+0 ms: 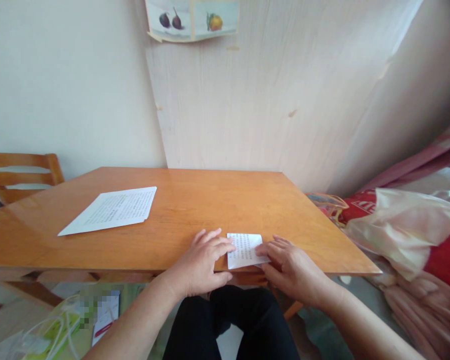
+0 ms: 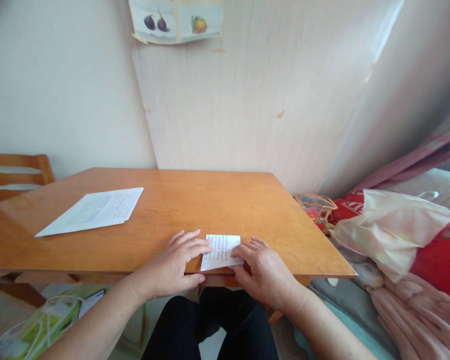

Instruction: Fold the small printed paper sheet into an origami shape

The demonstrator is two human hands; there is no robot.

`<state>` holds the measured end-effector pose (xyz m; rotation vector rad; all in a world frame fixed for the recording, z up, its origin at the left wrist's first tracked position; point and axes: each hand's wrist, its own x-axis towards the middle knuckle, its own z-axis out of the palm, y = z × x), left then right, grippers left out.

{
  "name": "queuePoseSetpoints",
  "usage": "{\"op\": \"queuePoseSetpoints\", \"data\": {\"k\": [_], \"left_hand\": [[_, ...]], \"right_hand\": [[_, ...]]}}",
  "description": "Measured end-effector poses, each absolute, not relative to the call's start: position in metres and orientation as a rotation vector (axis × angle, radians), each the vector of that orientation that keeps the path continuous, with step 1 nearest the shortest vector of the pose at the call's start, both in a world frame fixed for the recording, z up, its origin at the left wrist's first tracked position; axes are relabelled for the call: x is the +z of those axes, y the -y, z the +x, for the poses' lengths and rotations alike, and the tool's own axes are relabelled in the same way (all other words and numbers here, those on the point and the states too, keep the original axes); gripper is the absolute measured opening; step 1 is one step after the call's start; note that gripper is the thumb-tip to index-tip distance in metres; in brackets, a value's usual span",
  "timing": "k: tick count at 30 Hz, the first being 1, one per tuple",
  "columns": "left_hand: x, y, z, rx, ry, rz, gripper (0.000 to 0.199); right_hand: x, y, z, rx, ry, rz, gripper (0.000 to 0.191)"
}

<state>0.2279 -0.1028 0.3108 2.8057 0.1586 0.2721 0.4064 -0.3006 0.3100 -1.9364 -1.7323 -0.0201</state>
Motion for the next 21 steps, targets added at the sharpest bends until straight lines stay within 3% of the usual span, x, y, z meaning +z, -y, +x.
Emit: {"op": "queuePoseSetpoints", "data": {"k": [5, 9, 11, 21], "left_hand": [[0.307, 0.103, 0.23, 0.339, -0.152, 2.826, 0.054], [0.306, 0.102, 0.23, 0.368, -0.147, 2.822, 0.063], [0.308, 0.103, 0.23, 0.378, -0.136, 2.812, 0.066], [0.318, 0.104, 0.236, 0.44, -0.194, 2.712, 0.034]], "right_hand": [[0.314, 0.296, 0.393, -0.209, 1.799, -1.989, 0.02], [0.309, 0.293, 0.395, -0.192, 1.838, -2.002, 0.009], [0.307, 0.292, 0.4, -0.138, 1.833, -1.977, 0.013], [0.306, 0.288, 0.41, 0.073, 1.641, -1.937, 0.024]]}}
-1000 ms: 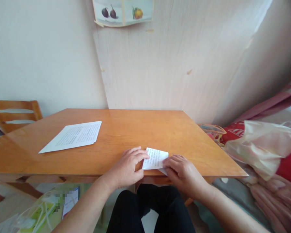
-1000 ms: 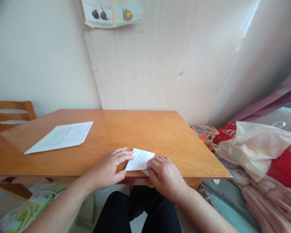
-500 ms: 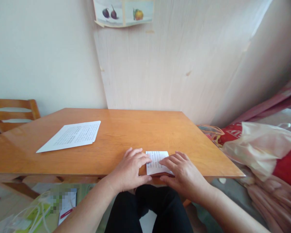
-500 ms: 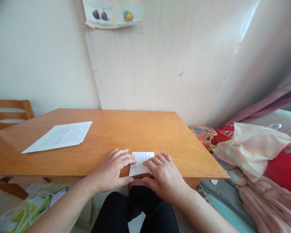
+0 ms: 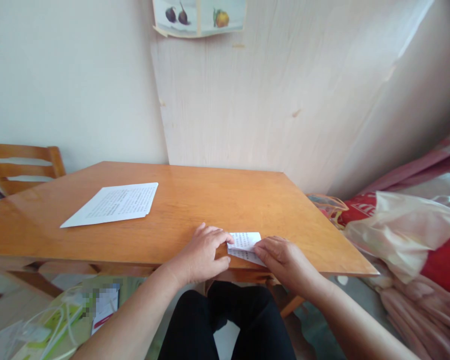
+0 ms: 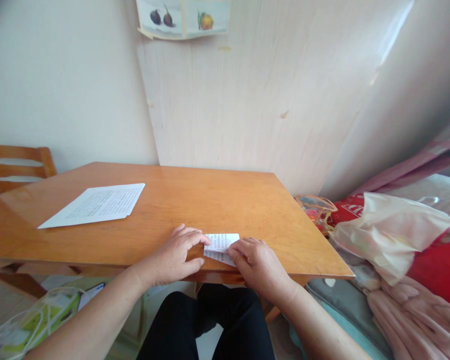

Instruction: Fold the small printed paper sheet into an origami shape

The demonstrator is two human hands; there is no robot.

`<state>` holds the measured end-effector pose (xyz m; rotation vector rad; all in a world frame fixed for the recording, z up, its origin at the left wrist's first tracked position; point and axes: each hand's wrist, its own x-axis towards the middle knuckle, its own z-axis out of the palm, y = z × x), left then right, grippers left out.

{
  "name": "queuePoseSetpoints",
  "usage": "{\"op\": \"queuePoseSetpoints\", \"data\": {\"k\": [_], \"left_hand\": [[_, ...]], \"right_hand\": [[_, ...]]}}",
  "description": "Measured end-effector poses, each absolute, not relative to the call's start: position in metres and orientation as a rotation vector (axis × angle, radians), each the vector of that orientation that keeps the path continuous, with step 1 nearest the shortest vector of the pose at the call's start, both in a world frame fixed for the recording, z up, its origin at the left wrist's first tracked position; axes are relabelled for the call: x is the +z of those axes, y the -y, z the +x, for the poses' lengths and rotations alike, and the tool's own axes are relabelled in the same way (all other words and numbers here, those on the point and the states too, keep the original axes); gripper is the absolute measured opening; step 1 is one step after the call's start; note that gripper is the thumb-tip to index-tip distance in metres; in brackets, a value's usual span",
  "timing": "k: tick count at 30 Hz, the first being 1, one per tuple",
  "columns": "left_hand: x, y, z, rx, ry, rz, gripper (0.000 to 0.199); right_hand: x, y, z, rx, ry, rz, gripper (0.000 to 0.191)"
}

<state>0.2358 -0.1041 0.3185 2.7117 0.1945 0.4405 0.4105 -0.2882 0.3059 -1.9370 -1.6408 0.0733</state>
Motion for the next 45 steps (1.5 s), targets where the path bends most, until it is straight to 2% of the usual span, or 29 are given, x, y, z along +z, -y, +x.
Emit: {"op": "queuePoseSetpoints", "data": {"k": [7, 13, 25, 28, 34, 41, 45], "left_hand": [[0.315, 0.102, 0.237, 0.449, -0.231, 2.686, 0.02], [0.308, 0.098, 0.238, 0.423, -0.211, 2.688, 0.02], [0.306, 0.099, 0.238, 0.472, -0.215, 2.691, 0.016], [0.308, 0.099, 0.235, 0.47, -0.213, 2.651, 0.02], [0.312, 0.095, 0.231, 0.518, -0.267, 2.328, 0.019], [0.317, 0.101, 0.237, 0.576, -0.267, 1.832, 0.04], [0.317, 0.11, 0.245, 0.547, -0.265, 1.687, 0.047]], "right_hand": [[0.307, 0.291, 0.408, 0.085, 1.64, -1.928, 0.022], [0.3, 0.297, 0.401, -0.001, 1.68, -1.908, 0.009], [0.29, 0.295, 0.374, -0.262, 1.723, -2.03, 0.032], [0.286, 0.298, 0.376, -0.253, 1.752, -2.048, 0.028], [0.293, 0.313, 0.386, -0.122, 1.697, -1.912, 0.022], [0.31, 0.301, 0.395, 0.512, 0.959, -1.53, 0.03], [0.314, 0.296, 0.391, 0.636, 0.788, -1.4, 0.034]]}}
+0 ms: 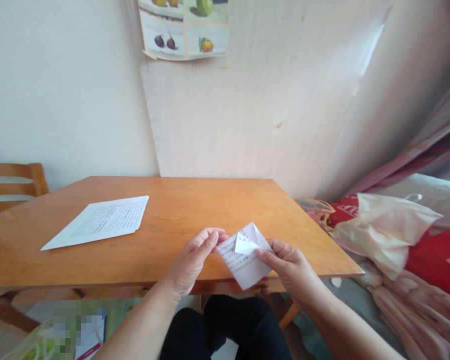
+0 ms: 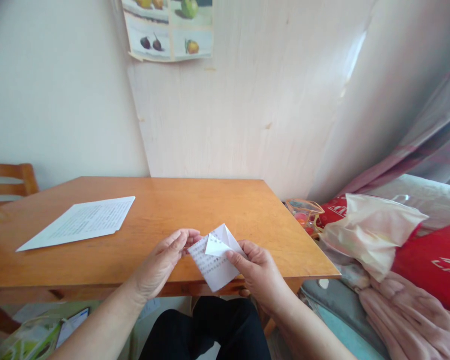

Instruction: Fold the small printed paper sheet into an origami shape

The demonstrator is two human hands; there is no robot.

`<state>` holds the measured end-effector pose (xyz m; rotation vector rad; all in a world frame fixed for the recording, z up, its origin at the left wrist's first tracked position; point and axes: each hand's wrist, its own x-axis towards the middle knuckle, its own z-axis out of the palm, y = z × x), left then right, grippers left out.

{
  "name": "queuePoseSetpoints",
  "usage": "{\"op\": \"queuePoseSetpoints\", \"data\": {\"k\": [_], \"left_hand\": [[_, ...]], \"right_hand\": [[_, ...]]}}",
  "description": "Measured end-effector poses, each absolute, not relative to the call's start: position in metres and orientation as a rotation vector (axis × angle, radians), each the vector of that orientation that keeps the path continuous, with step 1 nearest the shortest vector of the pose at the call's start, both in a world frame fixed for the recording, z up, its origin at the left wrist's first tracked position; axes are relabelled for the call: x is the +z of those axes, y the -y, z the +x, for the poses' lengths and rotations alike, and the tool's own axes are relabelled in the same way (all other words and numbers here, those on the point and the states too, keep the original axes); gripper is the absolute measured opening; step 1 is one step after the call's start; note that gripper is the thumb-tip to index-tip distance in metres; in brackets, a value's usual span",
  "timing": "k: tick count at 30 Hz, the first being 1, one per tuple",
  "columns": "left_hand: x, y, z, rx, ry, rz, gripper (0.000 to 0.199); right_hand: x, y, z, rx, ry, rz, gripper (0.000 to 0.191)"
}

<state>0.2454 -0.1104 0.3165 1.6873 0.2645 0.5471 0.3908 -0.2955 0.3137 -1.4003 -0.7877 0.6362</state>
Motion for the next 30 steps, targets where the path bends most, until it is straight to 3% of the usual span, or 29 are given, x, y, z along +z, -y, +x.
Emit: {"op": "queuePoseSetpoints", "data": {"k": [16, 20, 24, 30], "left_hand": [[0.325, 0.127, 0.251, 0.367, -0.335, 1.556, 0.027], [0.323, 0.128, 0.248, 0.393, -0.375, 1.547, 0.026], [0.323, 0.128, 0.246, 0.411, -0.377, 1.522, 0.022], [0.322, 0.128, 0.244, 0.424, -0.375, 1.507, 0.021]], "right_hand": [[0.305, 0.289, 0.385, 0.767, 0.824, -1.296, 0.039], [0.303, 0.289, 0.389, 0.542, 0.892, -1.304, 0.048], [0.3, 0.29, 0.393, 0.319, 1.017, -1.398, 0.039], [0.3, 0.282, 0.388, 0.619, 0.907, -1.224, 0.044]]}}
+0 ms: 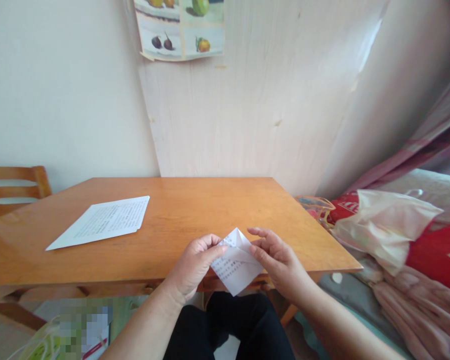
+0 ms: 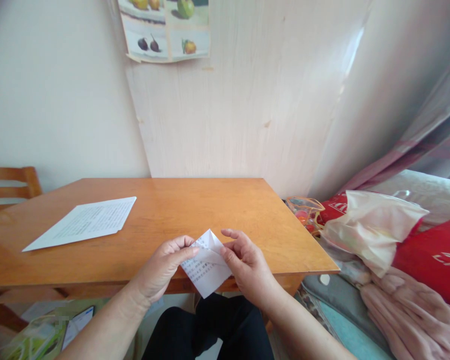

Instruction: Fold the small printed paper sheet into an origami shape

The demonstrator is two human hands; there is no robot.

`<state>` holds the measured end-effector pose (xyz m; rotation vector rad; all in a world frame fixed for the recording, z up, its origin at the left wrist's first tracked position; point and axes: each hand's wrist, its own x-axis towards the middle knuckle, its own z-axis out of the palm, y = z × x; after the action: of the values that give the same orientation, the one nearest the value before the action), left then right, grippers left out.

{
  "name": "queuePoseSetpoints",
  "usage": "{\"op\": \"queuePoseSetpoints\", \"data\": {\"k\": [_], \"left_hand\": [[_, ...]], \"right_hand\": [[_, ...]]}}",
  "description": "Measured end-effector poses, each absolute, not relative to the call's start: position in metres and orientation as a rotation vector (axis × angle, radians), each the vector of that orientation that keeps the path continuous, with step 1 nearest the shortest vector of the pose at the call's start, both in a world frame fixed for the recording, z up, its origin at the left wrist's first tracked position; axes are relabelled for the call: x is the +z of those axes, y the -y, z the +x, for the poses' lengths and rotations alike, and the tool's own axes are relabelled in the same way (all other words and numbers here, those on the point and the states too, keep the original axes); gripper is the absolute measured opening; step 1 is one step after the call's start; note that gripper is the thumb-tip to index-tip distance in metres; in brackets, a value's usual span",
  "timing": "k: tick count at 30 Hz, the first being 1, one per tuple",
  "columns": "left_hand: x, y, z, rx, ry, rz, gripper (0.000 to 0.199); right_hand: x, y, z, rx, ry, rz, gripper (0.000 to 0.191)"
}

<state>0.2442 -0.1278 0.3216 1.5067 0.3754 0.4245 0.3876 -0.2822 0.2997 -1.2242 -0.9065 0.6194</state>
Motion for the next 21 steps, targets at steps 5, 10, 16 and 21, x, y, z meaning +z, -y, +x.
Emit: {"op": "queuePoseSetpoints", "data": {"k": [5, 10, 16, 21], "left_hand": [[0.32, 0.127, 0.242, 0.41, -0.358, 1.459, 0.023], [0.317, 0.127, 0.241, 0.424, -0.364, 1.463, 0.024], [0.319, 0.131, 0.242, 0.444, -0.37, 1.483, 0.025], [0.318, 0.132, 0.24, 0.437, -0.347, 1.464, 0.024]], "right_hand": [[0.301, 0.279, 0.383, 0.757, 0.721, -1.139, 0.048], [0.303, 0.281, 0.383, 0.527, 0.866, -1.297, 0.023], [0.311, 0.284, 0.381, 0.175, 1.3, -1.445, 0.026], [0.305, 0.281, 0.382, 0.303, 1.267, -1.488, 0.027]]}}
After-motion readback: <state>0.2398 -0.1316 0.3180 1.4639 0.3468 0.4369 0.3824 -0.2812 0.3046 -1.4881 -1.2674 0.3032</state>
